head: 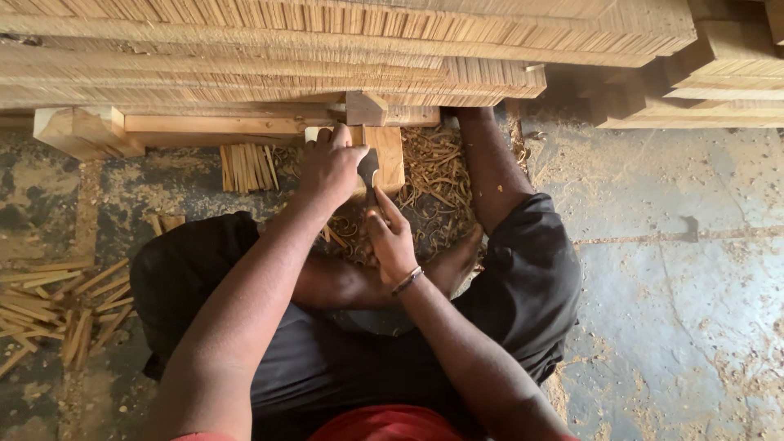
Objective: The person uses a chisel to shave thin strips of wood from a small wooden block while sitting on the floor of a workshop.
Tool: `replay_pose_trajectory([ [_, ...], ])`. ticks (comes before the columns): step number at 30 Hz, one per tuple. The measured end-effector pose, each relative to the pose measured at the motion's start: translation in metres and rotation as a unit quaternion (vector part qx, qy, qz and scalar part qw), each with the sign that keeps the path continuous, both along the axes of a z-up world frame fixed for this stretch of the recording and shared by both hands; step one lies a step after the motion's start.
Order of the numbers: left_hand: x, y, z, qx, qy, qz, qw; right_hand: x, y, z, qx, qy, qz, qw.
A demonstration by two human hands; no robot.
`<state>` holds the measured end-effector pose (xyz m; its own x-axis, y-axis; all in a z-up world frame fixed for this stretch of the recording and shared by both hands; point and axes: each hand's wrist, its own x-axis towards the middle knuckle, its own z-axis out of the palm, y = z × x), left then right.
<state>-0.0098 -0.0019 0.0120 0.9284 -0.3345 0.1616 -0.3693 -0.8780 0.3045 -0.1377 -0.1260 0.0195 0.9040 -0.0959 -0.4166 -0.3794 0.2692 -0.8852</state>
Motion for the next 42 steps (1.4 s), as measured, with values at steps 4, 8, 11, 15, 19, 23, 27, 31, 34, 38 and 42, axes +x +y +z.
replay_pose_trajectory([
  [4,0.009,-0.003,0.002,0.054,-0.028,-0.001,0.998,0.02,0.002,-0.003,0.007,-0.015,0.0,1.0],
  [8,0.019,-0.005,-0.002,0.046,-0.021,0.005,0.999,0.026,0.005,0.0,0.017,-0.002,-0.007,1.0],
  [11,0.023,-0.005,-0.008,0.043,-0.029,0.006,0.999,0.03,0.004,0.0,0.031,0.003,-0.011,0.999],
  [15,0.021,-0.007,-0.012,0.039,-0.008,0.004,0.999,0.04,0.003,-0.006,0.015,0.012,-0.009,1.0],
  [19,0.011,-0.01,-0.002,0.049,-0.072,0.026,0.996,0.054,0.007,-0.013,0.046,-0.009,-0.037,0.998],
  [23,-0.014,-0.006,0.009,-0.003,-0.06,0.021,0.998,0.052,0.002,-0.007,0.048,-0.012,-0.021,0.999],
  [27,-0.013,0.004,0.008,-0.08,-0.021,0.028,0.996,0.044,-0.013,0.013,0.098,0.002,0.009,0.995],
  [31,-0.005,0.008,-0.006,-0.167,-0.142,-0.083,0.972,0.033,-0.027,0.026,0.046,-0.06,-0.047,0.996],
  [34,-0.004,0.002,-0.019,-0.127,-0.14,-0.136,0.972,0.03,-0.038,0.026,0.05,-0.092,-0.097,0.99],
  [38,-0.002,-0.004,-0.034,-0.08,-0.137,-0.117,0.98,0.03,-0.044,0.018,0.063,-0.099,-0.102,0.988],
  [42,0.003,-0.004,-0.045,-0.046,-0.134,-0.075,0.987,0.03,-0.043,0.011,0.028,-0.092,-0.094,0.991],
])
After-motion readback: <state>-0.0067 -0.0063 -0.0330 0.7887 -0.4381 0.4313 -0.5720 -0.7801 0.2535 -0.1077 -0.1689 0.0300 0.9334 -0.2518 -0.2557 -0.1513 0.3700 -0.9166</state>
